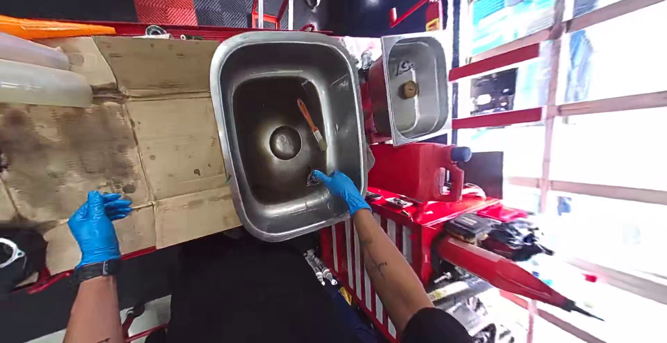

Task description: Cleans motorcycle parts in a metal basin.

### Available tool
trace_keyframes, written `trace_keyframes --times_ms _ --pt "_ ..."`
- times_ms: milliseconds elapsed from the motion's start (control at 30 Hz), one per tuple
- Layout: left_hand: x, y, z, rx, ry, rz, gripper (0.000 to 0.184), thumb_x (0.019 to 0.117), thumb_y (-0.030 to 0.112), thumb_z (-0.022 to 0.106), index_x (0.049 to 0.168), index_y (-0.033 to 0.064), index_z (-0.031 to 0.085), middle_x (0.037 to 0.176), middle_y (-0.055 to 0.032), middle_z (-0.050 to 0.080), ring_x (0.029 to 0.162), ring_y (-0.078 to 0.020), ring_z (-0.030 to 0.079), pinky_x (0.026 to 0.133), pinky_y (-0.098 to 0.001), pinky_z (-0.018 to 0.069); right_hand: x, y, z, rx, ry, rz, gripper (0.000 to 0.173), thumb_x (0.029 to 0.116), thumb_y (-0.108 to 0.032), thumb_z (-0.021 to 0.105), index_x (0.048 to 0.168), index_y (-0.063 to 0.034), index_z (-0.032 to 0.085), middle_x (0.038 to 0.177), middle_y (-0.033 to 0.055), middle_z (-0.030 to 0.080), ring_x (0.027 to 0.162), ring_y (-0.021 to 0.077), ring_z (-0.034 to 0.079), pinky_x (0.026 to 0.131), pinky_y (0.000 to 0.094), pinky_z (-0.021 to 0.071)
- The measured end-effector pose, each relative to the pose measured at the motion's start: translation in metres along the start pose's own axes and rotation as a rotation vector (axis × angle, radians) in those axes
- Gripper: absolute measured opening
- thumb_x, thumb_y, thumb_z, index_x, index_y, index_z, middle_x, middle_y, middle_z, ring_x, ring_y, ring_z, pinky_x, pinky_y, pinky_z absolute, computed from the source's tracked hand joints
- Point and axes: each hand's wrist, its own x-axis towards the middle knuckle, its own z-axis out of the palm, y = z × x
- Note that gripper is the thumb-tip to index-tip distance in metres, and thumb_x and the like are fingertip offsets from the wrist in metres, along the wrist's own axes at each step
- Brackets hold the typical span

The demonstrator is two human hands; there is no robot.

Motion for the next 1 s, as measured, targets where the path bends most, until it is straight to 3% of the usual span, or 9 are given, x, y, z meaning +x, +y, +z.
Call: trace_keyframes --times_ms 67,167,267,367,500,600,767,900,1000 --pt "-0.035 0.023 0.027 -0.047 -0.035 0.076 0.043 0.1118 0.029 0.032 0.104 0.0032 0.066 0.076 0.0046 0.073 0.065 -0.0072 0.07 0.064 -0.0251 0.0603 0.011 -0.004 0.006 0.013 -0.072 0.015 0.084 0.0879 -0.078 0.057 0.116 0.0011 0.067 0.106 0.0224 0.069 0.092 0.0344 0.07 0.083 0.0568 0.0555" --pt "-0.078 0.055 0.081 -0.082 -0.172 0.177 0.04 0.111 0.023 0.033 0.106 0.0014 0.067 0.08 0.0023 0.074 0.07 -0.0095 0.071 0.069 -0.028 0.0617 0.024 0.001 0.011 0.061 -0.115 -0.014 0.059 0.0909 -0.06 0.066 0.104 -0.0023 0.069 0.091 0.0159 0.068 0.077 0.028 0.067 0.074 0.0518 0.0548" --pt "-0.108 0.078 0.144 -0.03 -0.381 0.165 0.038 0.1097 0.021 0.037 0.11 -0.0027 0.068 0.088 -0.0031 0.075 0.077 -0.0127 0.073 0.075 -0.0325 0.0623 0.034 0.018 0.011 0.184 -0.141 -0.103 0.036 0.0985 -0.039 0.062 0.102 -0.0042 0.07 0.085 0.0105 0.069 0.072 0.0208 0.067 0.071 0.0437 0.0566" --pt "-0.12 0.085 0.212 0.091 -0.629 0.03 0.037 0.1093 0.024 0.044 0.117 -0.0022 0.068 0.099 -0.0079 0.075 0.087 -0.0155 0.073 0.083 -0.036 0.062 0.038 0.024 0.007 0.296 -0.177 -0.138 0.034 0.105 -0.031 0.053 0.097 -0.0042 0.072 0.082 0.0057 0.069 0.067 0.0135 0.065 0.067 0.0351 0.0569" --pt "-0.121 0.069 0.289 0.35 -0.858 -0.041 0.04 0.1076 0.036 0.05 0.12 0.0034 0.069 0.108 -0.0102 0.074 0.096 -0.0182 0.072 0.093 -0.0407 0.0573 0.037 0.027 -0.001 0.253 -0.187 -0.154 0.022 0.099 -0.019 0.062 0.107 -0.002 0.072 0.088 0.0095 0.071 0.072 0.0157 0.068 0.072 0.0359 0.0583" --pt "-0.12 0.059 0.325 0.477 -0.9 -0.043 0.04 0.1059 0.038 0.052 0.121 0.0043 0.068 0.112 -0.0135 0.073 0.104 -0.0234 0.071 0.099 -0.0466 0.0534 0.027 0.027 -0.008 0.275 -0.189 -0.198 0.02 0.0976 -0.01 0.06 0.112 -0.0019 0.071 0.094 0.0105 0.072 0.075 0.0155 0.07 0.075 0.0345 0.0599" --pt "-0.118 0.044 0.346 0.433 -0.869 -0.147 0.045 0.1059 0.041 0.053 0.129 0.0033 0.064 0.124 -0.0171 0.068 0.113 -0.0264 0.067 0.103 -0.0467 0.0506 0.002 0.026 -0.018 0.517 -0.288 -0.352 0.026 0.1057 -0.005 0.044 0.118 0.0003 0.066 0.096 0.0092 0.074 0.079 0.0139 0.073 0.076 0.0317 0.0624" --pt "-0.128 0.036 0.354 0.213 -0.862 -0.396 0.066 0.1095 0.052 0.036 0.15 0.0001 0.044 0.145 -0.0236 0.054 0.126 -0.0332 0.059 0.105 -0.0472 0.0479 -0.007 0.022 -0.01 0.769 -0.367 -0.499 0.027 0.1047 -0.004 0.042 0.116 0.003 0.065 0.093 0.0095 0.075 0.079 0.0156 0.074 0.075 0.0321 0.0626" --pt "-0.131 0.034 0.355 0.067 -0.765 -0.546 0.07 0.1094 0.057 0.026 0.153 0.0038 0.042 0.15 -0.0191 0.051 0.131 -0.0301 0.055 0.106 -0.0458 0.0462 -0.012 0.024 -0.002 0.99 -0.512 -0.581 0.03 0.1019 -0.006 0.037 0.116 0.0025 0.062 0.095 0.0103 0.074 0.083 0.0196 0.073 0.078 0.0363 0.0621"
